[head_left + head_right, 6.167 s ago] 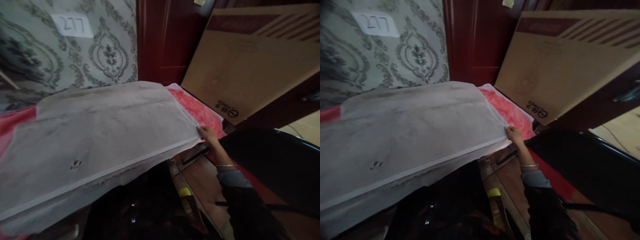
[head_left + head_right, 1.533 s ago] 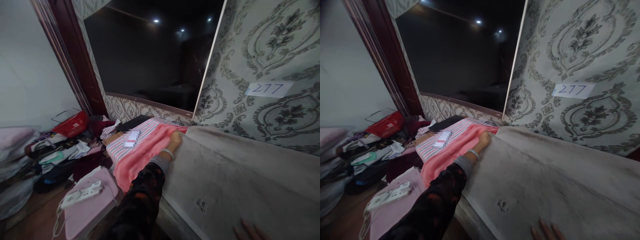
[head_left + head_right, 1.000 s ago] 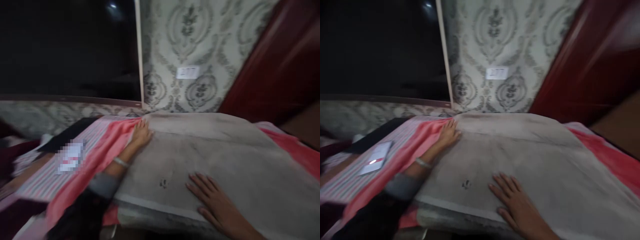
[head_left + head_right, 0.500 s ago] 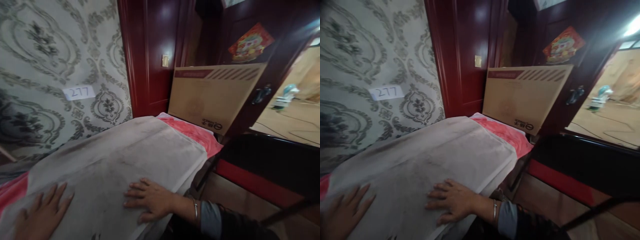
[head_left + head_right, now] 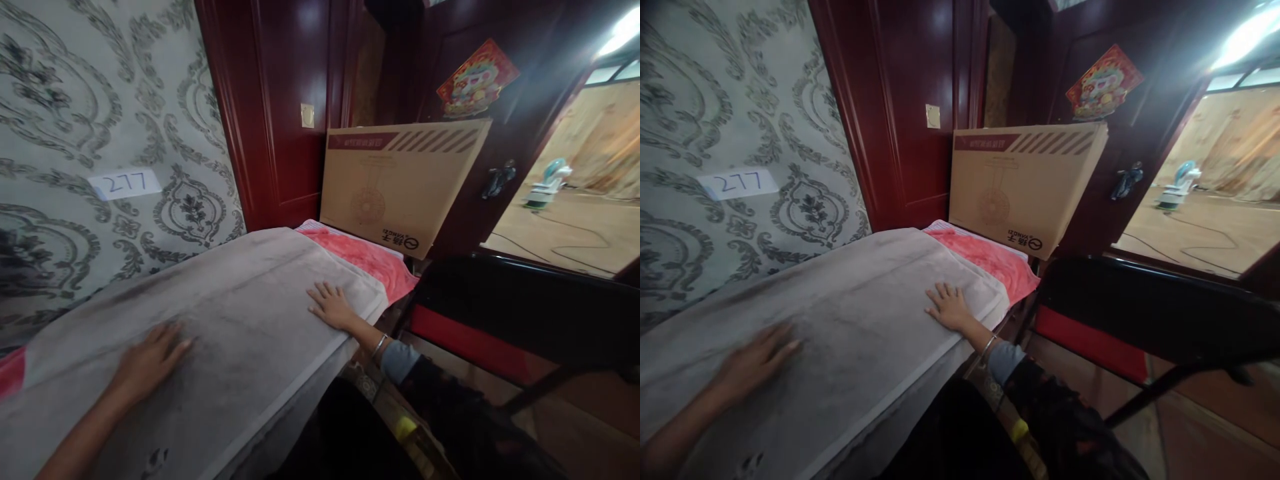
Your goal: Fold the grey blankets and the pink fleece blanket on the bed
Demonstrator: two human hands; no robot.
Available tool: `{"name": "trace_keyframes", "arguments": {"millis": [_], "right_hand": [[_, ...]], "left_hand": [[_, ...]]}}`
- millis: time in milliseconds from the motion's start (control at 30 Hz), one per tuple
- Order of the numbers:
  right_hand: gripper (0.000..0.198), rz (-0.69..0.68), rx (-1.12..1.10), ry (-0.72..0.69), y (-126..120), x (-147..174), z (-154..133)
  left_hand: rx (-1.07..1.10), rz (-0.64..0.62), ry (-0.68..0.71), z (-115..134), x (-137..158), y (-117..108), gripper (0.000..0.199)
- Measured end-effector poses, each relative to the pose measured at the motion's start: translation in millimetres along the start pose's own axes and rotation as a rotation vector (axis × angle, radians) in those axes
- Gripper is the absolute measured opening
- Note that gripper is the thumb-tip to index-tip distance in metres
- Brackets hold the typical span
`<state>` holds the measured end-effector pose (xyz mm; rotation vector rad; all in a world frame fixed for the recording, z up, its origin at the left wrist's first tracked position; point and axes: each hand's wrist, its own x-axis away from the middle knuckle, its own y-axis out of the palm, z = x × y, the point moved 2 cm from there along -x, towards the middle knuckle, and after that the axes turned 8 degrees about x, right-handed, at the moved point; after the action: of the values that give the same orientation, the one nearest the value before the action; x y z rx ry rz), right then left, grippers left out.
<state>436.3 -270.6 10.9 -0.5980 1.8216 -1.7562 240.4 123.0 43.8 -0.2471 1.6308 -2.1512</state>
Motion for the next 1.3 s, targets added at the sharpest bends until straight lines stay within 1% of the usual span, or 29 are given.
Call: {"name": "trace_keyframes", "arguments": {"millis": [67, 133, 200, 267, 367, 467, 533, 600, 700, 833, 967, 1100, 1233, 1300], "right_hand": [[0.061, 0.002, -0.002, -0.006, 4, 1, -1], [0.061, 0.004, -0.005, -0.020, 4, 0, -1], [0.061, -0.004, -0.008, -0.043, 3, 0, 5], [0.060, -0.009, -0.001, -0.021, 3, 2, 21], [0.057, 0.008, 0.027, 0.099, 4, 9, 58], [0.055, 0.016, -0.010, 0.220, 3, 11, 93], [0.054, 0.027, -0.067, 0.329, 0, 3, 111], [0.053, 0.046, -0.113, 0.418, -4, -14, 122], [0.051, 0.064, -0.168, 0.446, -10, -52, 127], [0.047, 0.062, -0.251, 0.474, -14, -107, 125], [0.038, 0.056, -0.325, 0.522, -13, -148, 123], [0.034, 0.077, -0.368, 0.557, -10, -171, 122], [0.034, 0.198, -0.354, 0.561, -5, -180, 121], [0.033, 0.232, -0.343, 0.555, 2, -180, 119]], "left_hand": [[-0.028, -0.144, 0.152, 54, -9, 12, 0.075], [-0.049, -0.222, 0.258, 97, -11, 26, 0.073], [-0.089, -0.240, 0.312, 125, -8, 42, 0.071], [-0.147, -0.199, 0.335, 136, -3, 56, 0.069], [-0.201, -0.117, 0.349, 134, 2, 70, 0.067], [-0.194, -0.096, 0.356, 128, 3, 75, 0.065], [-0.173, -0.086, 0.360, 126, 2, 76, 0.064], [-0.159, -0.067, 0.372, 125, 1, 77, 0.063], [-0.154, -0.031, 0.393, 122, 1, 81, 0.063], [-0.129, 0.000, 0.416, 113, 0, 88, 0.062], [-0.129, 0.038, 0.446, 106, -1, 94, 0.062], [-0.135, 0.054, 0.460, 100, -1, 100, 0.061], [-0.144, 0.045, 0.480, 95, -2, 105, 0.061], [-0.148, 0.044, 0.484, 93, -3, 107, 0.061]]}}
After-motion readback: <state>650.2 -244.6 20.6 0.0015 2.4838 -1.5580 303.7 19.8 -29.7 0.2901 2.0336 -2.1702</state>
